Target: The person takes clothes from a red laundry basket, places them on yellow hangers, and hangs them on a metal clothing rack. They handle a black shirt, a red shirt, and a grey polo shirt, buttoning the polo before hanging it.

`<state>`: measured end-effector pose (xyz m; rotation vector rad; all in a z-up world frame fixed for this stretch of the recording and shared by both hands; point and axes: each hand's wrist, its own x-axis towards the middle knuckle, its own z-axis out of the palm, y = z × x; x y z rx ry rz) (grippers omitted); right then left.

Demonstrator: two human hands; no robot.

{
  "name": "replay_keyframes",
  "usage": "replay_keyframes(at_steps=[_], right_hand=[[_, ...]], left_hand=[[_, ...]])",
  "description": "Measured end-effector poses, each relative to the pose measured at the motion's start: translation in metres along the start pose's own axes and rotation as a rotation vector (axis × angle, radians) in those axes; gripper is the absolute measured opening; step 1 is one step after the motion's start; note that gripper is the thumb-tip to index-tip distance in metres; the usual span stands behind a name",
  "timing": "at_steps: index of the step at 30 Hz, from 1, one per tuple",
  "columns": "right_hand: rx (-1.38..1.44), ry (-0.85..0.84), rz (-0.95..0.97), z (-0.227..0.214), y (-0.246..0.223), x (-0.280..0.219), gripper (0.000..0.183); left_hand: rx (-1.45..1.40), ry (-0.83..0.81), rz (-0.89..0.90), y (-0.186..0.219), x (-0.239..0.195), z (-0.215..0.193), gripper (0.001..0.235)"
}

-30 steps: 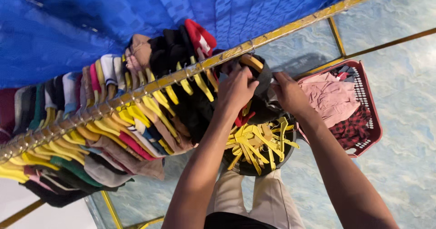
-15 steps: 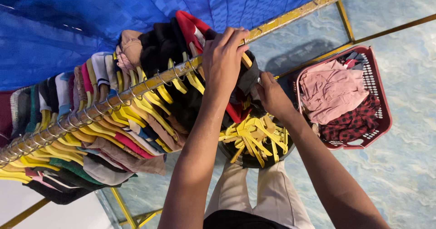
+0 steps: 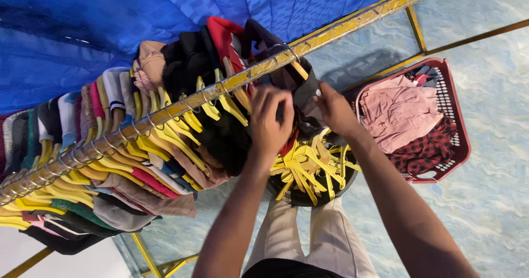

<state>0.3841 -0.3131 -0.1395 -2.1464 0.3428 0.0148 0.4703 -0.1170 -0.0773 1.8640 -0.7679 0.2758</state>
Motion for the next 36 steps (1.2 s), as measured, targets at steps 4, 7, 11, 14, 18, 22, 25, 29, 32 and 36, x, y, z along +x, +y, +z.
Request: replay_keyframes(at_steps=[4, 7, 11, 14, 18, 22, 25, 29, 32, 36], right_hand=[[-0.250, -0.008, -0.046, -0.016, -0.004, 0.008, 0.031], [-0.431, 0.136, -0.108, -0.022, -0.005, 0.000, 0.049], [-0.566, 0.377, -0.161, -0.001, -0.014, -0.026, 0.050], [-0.152, 0.275, -0.050, 0.039, -0.029, -0.053, 0.051], [0.042, 0.212, -0.048, 0.074, -0.027, -0.049, 0.073], [0.098, 0.259, -0.053, 0.068, -0.002, -0.034, 0.070], [0.543, 0.324, 0.109, 0.047, 0.020, -0.024, 0.046], [0.608, 0.448, 0.104, 0.025, 0.032, -0.013, 0.045], [0.609, 0.480, 0.098, 0.019, 0.034, -0.012, 0.049], [0.620, 0.325, 0.290, 0.012, 0.038, -0.019, 0.030]], left_hand=[[-0.427, -0.163, -0.791, -0.057, -0.085, 0.058, 0.010], [-0.609, -0.013, -0.954, -0.114, -0.113, 0.107, 0.022], [-0.209, 0.161, -0.887, -0.178, -0.102, 0.137, 0.035], [-0.264, 0.235, -0.878, -0.210, -0.078, 0.148, 0.047], [-0.353, 0.206, -0.879, -0.215, -0.068, 0.163, 0.058], [-0.313, 0.011, -0.920, -0.182, -0.082, 0.173, 0.048], [-0.322, 0.114, -0.869, -0.155, -0.084, 0.179, 0.048], [0.005, 0.166, -0.677, -0.138, -0.089, 0.161, 0.074], [-0.071, 0.051, -0.809, -0.126, -0.093, 0.149, 0.060], [-0.232, -0.019, -0.888, -0.103, -0.094, 0.129, 0.046]])
